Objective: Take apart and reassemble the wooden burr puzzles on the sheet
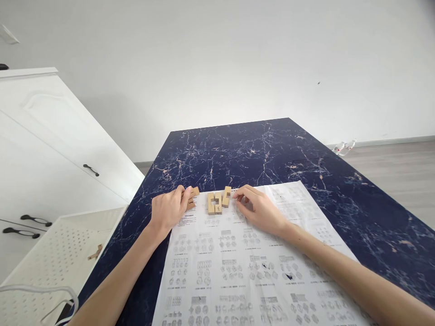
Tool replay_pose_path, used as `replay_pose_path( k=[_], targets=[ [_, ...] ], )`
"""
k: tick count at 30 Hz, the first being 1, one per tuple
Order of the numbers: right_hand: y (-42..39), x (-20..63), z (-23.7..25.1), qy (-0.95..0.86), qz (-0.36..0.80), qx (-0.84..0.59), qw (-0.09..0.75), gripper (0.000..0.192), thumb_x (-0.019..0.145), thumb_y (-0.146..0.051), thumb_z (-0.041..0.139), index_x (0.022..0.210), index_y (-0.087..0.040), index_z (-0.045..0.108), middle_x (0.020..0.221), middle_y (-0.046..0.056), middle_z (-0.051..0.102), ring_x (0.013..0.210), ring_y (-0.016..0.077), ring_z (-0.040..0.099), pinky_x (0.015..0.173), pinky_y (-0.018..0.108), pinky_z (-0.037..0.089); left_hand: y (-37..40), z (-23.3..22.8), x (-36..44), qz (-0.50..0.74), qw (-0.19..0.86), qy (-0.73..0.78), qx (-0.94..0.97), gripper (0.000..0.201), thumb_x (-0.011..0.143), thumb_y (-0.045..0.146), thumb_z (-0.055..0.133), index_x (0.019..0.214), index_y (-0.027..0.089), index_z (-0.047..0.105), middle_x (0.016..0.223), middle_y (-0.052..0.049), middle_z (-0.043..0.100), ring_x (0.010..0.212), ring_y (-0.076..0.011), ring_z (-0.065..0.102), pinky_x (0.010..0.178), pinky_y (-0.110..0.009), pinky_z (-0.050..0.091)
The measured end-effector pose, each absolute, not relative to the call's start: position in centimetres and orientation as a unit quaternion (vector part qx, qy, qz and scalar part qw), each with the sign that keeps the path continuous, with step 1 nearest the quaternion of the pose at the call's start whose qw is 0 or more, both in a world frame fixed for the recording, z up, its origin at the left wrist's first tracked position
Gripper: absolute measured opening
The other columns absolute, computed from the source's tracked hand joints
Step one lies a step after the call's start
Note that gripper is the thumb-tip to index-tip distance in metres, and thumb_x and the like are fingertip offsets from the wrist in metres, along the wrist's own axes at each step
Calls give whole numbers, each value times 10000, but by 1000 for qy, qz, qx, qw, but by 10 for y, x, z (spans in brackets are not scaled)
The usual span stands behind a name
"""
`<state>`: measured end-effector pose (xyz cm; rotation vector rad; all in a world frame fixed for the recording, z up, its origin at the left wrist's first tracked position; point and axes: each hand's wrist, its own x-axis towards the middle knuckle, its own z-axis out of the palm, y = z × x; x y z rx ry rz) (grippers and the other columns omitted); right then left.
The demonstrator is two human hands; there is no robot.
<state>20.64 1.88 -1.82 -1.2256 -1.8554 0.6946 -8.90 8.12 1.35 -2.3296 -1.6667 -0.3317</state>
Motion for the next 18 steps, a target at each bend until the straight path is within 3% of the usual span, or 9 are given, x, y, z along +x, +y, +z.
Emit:
replay_pose_path(
  k=[6, 11, 16, 18],
  targets=[
    [19, 206, -18, -736, 264, -479, 400, 112, 1030, -199, 536, 1075, -247, 626, 1092, 73, 682, 871, 207, 655, 739, 367, 566, 81, 15, -90, -204, 50, -585, -783, 526, 1082, 539, 370, 740, 210, 597, 547, -38, 630, 498, -217, 627, 513, -279, 250],
    [18, 205, -16, -737, 259, -470, 411, 130, 1032, -178, 521, 1054, -241, 632, 1067, 66, 698, 778, 178, 630, 675, 334, 534, 74, 26, -89, -338, -24, -579, -741, 583, 1119, 504, 291, 601, 237, 305, 441, 20, 400, 403, -136, 431, 487, -281, 288],
    [15, 206, -8, -741, 262, -448, 425, 131, 1039, -197, 530, 1044, -240, 654, 1049, 61, 725, 820, 182, 639, 676, 321, 510, 60, 48, -78, -421, 16, -546, -724, 538, 1102, 445, 362, 607, 240, 311, 464, 20, 413, 419, -127, 405, 497, -301, 277],
    [12, 207, -2, -748, 298, -420, 419, 93, 1041, -253, 575, 1034, -238, 666, 1019, 53, 739, 831, 183, 644, 697, 322, 512, 55, 54, -66, -421, -27, -548, -722, 550, 1119, 456, 322, 615, 238, 308, 463, 20, 421, 417, -127, 419, 493, -297, 281]
  ],
)
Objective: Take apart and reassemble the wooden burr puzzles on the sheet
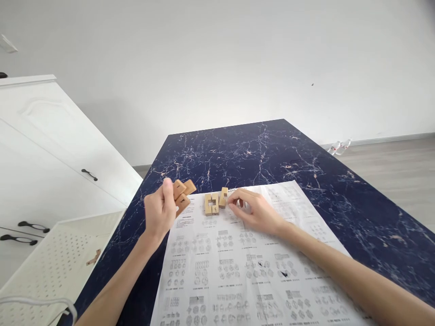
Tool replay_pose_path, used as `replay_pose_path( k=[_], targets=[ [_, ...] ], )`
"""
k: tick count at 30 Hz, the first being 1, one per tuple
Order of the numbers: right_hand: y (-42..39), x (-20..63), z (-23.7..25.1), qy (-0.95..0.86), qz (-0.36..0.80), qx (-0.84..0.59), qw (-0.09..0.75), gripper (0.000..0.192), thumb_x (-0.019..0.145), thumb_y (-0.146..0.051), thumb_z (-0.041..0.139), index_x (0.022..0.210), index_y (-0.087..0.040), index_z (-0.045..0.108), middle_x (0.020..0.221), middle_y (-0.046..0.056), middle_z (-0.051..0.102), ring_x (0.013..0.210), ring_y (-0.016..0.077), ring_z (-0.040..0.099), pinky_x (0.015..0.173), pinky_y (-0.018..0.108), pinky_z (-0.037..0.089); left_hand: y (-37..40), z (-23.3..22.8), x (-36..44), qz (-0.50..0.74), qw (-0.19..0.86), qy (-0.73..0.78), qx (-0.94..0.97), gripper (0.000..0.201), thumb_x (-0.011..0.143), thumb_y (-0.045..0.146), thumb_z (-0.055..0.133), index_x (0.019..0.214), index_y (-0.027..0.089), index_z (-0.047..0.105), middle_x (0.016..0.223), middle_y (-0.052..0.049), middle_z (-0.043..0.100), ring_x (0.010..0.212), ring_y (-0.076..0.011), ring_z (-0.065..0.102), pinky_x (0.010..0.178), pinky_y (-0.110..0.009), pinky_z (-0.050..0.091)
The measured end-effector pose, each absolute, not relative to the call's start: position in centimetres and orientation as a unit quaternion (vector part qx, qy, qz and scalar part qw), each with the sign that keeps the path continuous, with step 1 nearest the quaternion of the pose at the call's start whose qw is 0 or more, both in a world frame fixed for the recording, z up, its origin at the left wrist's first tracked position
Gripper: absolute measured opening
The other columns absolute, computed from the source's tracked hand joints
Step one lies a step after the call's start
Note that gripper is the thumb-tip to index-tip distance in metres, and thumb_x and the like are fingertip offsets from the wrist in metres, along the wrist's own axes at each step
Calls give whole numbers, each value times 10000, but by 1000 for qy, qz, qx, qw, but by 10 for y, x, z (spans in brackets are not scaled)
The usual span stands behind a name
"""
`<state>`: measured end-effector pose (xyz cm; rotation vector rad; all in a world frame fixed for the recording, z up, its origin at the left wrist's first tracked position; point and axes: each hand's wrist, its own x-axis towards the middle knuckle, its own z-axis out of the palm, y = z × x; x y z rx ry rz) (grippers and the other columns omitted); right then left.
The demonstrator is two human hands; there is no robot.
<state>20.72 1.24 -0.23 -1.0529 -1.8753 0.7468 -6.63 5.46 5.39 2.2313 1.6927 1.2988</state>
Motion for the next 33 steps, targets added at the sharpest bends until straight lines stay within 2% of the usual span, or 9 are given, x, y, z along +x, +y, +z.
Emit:
replay_pose_path(
  k=[6, 9, 12, 17, 21, 24, 27, 30, 33],
  targets=[
    [6, 207, 3, -744, 428, -357, 368, 302, 971, -514, 725, 947, -213, 719, 775, 6, 710, 624, 141, 580, 565, 284, 418, 35, 50, -15, 281, 169, 491, 807, 525, 1119, 515, 319, 688, 233, 418, 530, 29, 479, 466, -145, 464, 528, -304, 312],
    [6, 209, 3, -733, 449, -365, 357, 349, 974, -518, 709, 820, -206, 701, 652, -18, 642, 530, 117, 490, 515, 277, 345, 26, 48, 7, 269, 253, 480, 796, 526, 1126, 532, 288, 722, 233, 445, 591, 16, 521, 533, -160, 502, 559, -309, 336],
    [7, 216, 6, -690, 526, -347, 355, 390, 1020, -506, 643, 772, -207, 680, 657, 4, 685, 518, 127, 532, 516, 278, 372, 21, 46, 20, 281, 344, 471, 762, 542, 1117, 589, 306, 746, 229, 468, 619, 16, 495, 559, -157, 471, 567, -309, 344],
    [12, 228, 5, -587, 605, -312, 438, 361, 984, -489, 685, 754, -216, 629, 593, -32, 596, 497, 121, 499, 521, 265, 392, 17, 39, 20, 260, 579, 435, 639, 558, 1047, 736, 395, 810, 235, 457, 618, 58, 373, 468, -104, 270, 461, -286, 230],
    [17, 230, -2, -489, 629, -342, 499, 391, 949, -458, 695, 675, -226, 541, 568, -37, 550, 474, 116, 442, 491, 257, 354, 15, 32, 14, 246, 645, 394, 607, 523, 1059, 701, 408, 865, 223, 493, 708, 39, 461, 457, -74, 217, 455, -288, 177],
    [20, 230, -6, -430, 638, -351, 533, 371, 932, -444, 704, 681, -230, 534, 566, -39, 545, 455, 115, 411, 468, 261, 336, 15, 28, 12, 244, 633, 383, 627, 475, 1089, 649, 381, 936, 226, 533, 728, 27, 488, 487, -96, 283, 487, -293, 259],
    [21, 230, -6, -398, 639, -350, 557, 367, 930, -433, 711, 680, -226, 540, 573, -42, 549, 443, 104, 391, 468, 258, 339, 14, 24, 10, 246, 528, 389, 714, 399, 1114, 568, 386, 1018, 236, 584, 712, 7, 525, 574, -160, 445, 571, -317, 384],
    [22, 229, -5, -390, 628, -363, 567, 378, 926, -433, 712, 662, -227, 537, 535, -50, 499, 446, 105, 386, 476, 253, 351, 12, 15, 8, 254, 371, 390, 804, 314, 1128, 439, 383, 1194, 238, 616, 928, -66, 705, 755, -228, 630, 685, -353, 471],
    [23, 229, -3, -381, 620, -380, 571, 403, 915, -467, 711, 649, -230, 521, 508, -55, 448, 445, 107, 359, 462, 250, 336, 10, 7, 6, 248, 253, 385, 852, 319, 1127, 351, 372, 1344, 243, 579, 1119, -88, 768, 838, -242, 708, 720, -362, 506]
  ],
)
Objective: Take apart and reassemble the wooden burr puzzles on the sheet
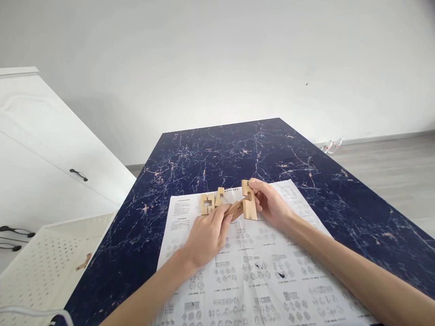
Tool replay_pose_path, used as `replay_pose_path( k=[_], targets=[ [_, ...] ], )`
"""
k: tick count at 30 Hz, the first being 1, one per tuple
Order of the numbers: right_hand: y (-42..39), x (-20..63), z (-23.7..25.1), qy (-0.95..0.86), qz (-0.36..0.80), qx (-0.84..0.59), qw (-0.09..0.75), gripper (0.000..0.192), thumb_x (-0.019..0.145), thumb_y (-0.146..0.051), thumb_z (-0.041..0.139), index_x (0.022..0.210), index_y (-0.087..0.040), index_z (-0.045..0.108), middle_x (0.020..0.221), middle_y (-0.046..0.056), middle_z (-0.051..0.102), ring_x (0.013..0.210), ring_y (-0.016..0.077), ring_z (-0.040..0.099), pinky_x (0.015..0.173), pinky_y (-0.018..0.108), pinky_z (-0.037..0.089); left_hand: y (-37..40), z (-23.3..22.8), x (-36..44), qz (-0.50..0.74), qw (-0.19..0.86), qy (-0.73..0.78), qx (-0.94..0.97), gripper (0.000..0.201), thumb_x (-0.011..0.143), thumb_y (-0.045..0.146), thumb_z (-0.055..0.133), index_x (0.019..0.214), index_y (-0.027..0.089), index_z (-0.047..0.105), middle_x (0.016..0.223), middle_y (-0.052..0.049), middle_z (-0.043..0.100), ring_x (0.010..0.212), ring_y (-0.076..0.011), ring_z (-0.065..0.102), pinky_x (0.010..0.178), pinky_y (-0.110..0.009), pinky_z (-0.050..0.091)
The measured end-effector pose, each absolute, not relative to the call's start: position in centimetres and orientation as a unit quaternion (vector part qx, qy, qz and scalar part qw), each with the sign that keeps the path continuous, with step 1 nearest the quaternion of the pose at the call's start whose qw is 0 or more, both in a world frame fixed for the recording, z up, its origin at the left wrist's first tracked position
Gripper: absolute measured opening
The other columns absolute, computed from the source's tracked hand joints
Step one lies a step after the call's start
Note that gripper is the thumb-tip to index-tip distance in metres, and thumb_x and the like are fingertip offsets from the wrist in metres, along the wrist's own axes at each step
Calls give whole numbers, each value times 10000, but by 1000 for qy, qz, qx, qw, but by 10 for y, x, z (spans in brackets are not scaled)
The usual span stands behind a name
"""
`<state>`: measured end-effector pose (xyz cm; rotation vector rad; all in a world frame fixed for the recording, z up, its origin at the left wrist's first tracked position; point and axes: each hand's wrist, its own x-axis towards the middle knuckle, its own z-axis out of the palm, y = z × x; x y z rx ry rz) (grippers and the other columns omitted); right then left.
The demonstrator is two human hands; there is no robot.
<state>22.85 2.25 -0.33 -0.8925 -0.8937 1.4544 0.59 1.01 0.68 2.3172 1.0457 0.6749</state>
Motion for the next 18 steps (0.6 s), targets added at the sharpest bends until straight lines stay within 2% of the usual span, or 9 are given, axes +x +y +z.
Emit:
replay_pose_path(
  k=[2, 5, 7, 9, 12, 15, 18],
  targets=[
    [23, 228, -3, -370, 620, -387, 573, 428, 910, -493, 706, 641, -232, 501, 502, -55, 432, 443, 105, 342, 454, 250, 329, 10, 5, 5, 255, 222, 393, 855, 314, 1130, 341, 375, 1352, 246, 575, 1145, -83, 776, 838, -234, 728, 699, -350, 512],
    [24, 228, -5, -349, 629, -386, 578, 445, 903, -497, 716, 638, -232, 475, 513, -55, 434, 439, 99, 331, 444, 248, 313, 10, 9, 6, 290, 244, 414, 827, 288, 1129, 369, 408, 1292, 240, 607, 1066, -73, 773, 781, -212, 710, 678, -335, 509],
    [24, 229, -6, -341, 634, -377, 583, 436, 904, -482, 732, 652, -231, 479, 529, -57, 446, 439, 94, 335, 439, 246, 290, 10, 15, 8, 310, 310, 431, 789, 301, 1124, 428, 427, 1205, 226, 635, 924, -51, 744, 649, -174, 645, 610, -311, 482],
    [24, 229, -5, -349, 635, -368, 583, 396, 923, -468, 725, 689, -230, 511, 534, -60, 465, 438, 95, 347, 449, 249, 290, 9, 20, 10, 316, 414, 440, 731, 368, 1117, 513, 419, 1173, 219, 633, 758, -1, 653, 504, -133, 528, 513, -285, 423],
    [22, 229, -3, -384, 624, -364, 575, 300, 961, -439, 680, 775, -229, 574, 538, -57, 522, 433, 100, 358, 473, 263, 312, 10, 23, 12, 315, 551, 423, 647, 460, 1104, 584, 404, 1279, 211, 607, 618, 62, 484, 463, -126, 428, 504, -276, 402],
    [21, 228, 0, -407, 616, -367, 566, 230, 965, -416, 653, 849, -230, 583, 592, -51, 585, 423, 97, 359, 472, 274, 314, 13, 20, 11, 320, 635, 397, 580, 445, 1103, 503, 409, 1396, 211, 573, 688, 24, 536, 587, -152, 493, 633, -306, 462],
    [19, 226, 2, -416, 606, -382, 560, 204, 958, -414, 646, 895, -243, 552, 633, -54, 605, 430, 105, 398, 478, 282, 328, 18, 15, 11, 346, 681, 356, 538, 400, 1041, 328, 469, 1409, 221, 582, 939, -49, 633, 733, -164, 564, 781, -350, 507]
  ],
)
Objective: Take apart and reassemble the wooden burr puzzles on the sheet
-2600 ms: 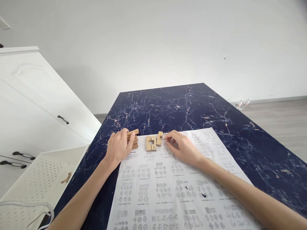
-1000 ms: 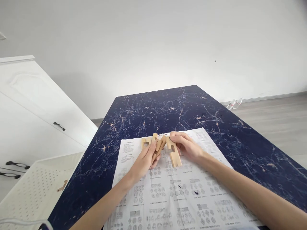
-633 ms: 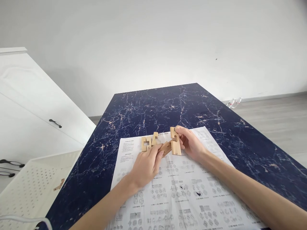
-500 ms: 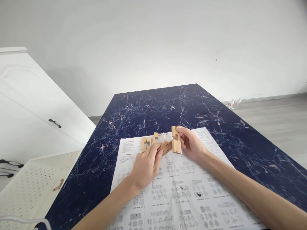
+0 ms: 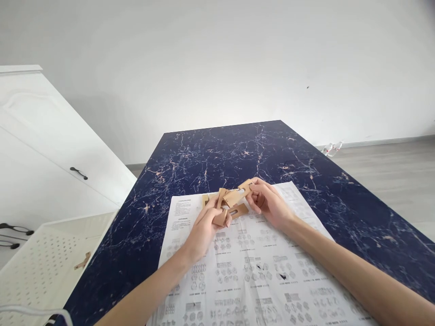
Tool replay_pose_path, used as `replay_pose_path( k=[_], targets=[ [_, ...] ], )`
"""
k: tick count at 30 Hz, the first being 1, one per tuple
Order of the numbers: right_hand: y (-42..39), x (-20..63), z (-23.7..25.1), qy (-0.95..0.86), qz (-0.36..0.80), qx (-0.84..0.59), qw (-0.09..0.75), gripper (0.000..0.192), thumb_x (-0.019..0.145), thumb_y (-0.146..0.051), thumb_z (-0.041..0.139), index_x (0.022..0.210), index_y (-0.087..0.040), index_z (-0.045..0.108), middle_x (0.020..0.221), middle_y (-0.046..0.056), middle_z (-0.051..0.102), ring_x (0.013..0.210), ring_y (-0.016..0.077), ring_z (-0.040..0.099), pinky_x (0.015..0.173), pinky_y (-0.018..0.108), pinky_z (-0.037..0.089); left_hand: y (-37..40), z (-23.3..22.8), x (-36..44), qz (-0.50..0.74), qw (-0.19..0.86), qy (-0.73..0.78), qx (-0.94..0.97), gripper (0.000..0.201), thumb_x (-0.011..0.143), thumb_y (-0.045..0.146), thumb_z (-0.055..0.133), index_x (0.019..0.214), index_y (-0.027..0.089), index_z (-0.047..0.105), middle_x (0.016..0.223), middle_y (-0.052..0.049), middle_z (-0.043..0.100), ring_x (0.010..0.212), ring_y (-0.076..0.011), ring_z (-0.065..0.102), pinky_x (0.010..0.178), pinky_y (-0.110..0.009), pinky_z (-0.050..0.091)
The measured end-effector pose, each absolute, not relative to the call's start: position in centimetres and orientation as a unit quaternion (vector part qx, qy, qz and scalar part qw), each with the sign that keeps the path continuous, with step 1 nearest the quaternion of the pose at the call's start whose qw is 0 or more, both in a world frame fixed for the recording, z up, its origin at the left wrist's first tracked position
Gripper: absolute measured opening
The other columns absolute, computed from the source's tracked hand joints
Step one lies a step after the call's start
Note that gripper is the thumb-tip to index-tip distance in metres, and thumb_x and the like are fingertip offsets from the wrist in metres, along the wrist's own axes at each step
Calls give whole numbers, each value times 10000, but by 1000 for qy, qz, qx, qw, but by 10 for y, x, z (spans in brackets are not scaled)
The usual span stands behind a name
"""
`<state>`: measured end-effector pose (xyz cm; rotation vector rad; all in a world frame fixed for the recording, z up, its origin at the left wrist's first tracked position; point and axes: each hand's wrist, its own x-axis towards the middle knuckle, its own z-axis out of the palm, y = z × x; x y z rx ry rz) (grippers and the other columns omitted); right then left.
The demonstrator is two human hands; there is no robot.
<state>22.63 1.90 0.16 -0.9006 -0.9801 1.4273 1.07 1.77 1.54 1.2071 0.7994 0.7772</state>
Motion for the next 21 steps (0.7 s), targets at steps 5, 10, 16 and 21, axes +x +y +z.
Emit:
replay_pose_path(
  k=[5, 10, 16, 21],
  targets=[
    [19, 224, -1, -410, 569, -400, 590, 208, 971, -404, 659, 882, -246, 556, 655, -52, 613, 475, 113, 459, 500, 274, 337, 17, 17, 12, 351, 633, 348, 596, 407, 1053, 338, 519, 1443, 228, 556, 1044, -74, 653, 941, -215, 639, 922, -390, 527],
    [25, 230, -8, -367, 548, -409, 630, 282, 962, -427, 690, 796, -239, 561, 617, -46, 560, 489, 112, 424, 490, 268, 346, 11, 20, 12, 317, 514, 382, 699, 452, 1130, 451, 416, 1512, 232, 519, 1051, -88, 724, 792, -199, 675, 772, -366, 556],
    [32, 238, -13, -286, 581, -399, 649, 377, 909, -426, 744, 689, -237, 503, 600, -35, 534, 472, 109, 410, 472, 285, 351, 2, 12, 13, 260, 320, 283, 866, 359, 1114, 300, 480, 1415, 221, 658, 1134, -110, 780, 998, -255, 720, 896, -434, 591],
    [31, 237, -12, -284, 589, -388, 649, 364, 891, -398, 775, 681, -229, 530, 601, -33, 545, 478, 103, 425, 475, 267, 354, 3, 6, 13, 309, 133, 276, 900, 278, 1094, 180, 499, 1296, 233, 683, 1136, -79, 743, 1055, -258, 668, 950, -471, 559]
  ],
)
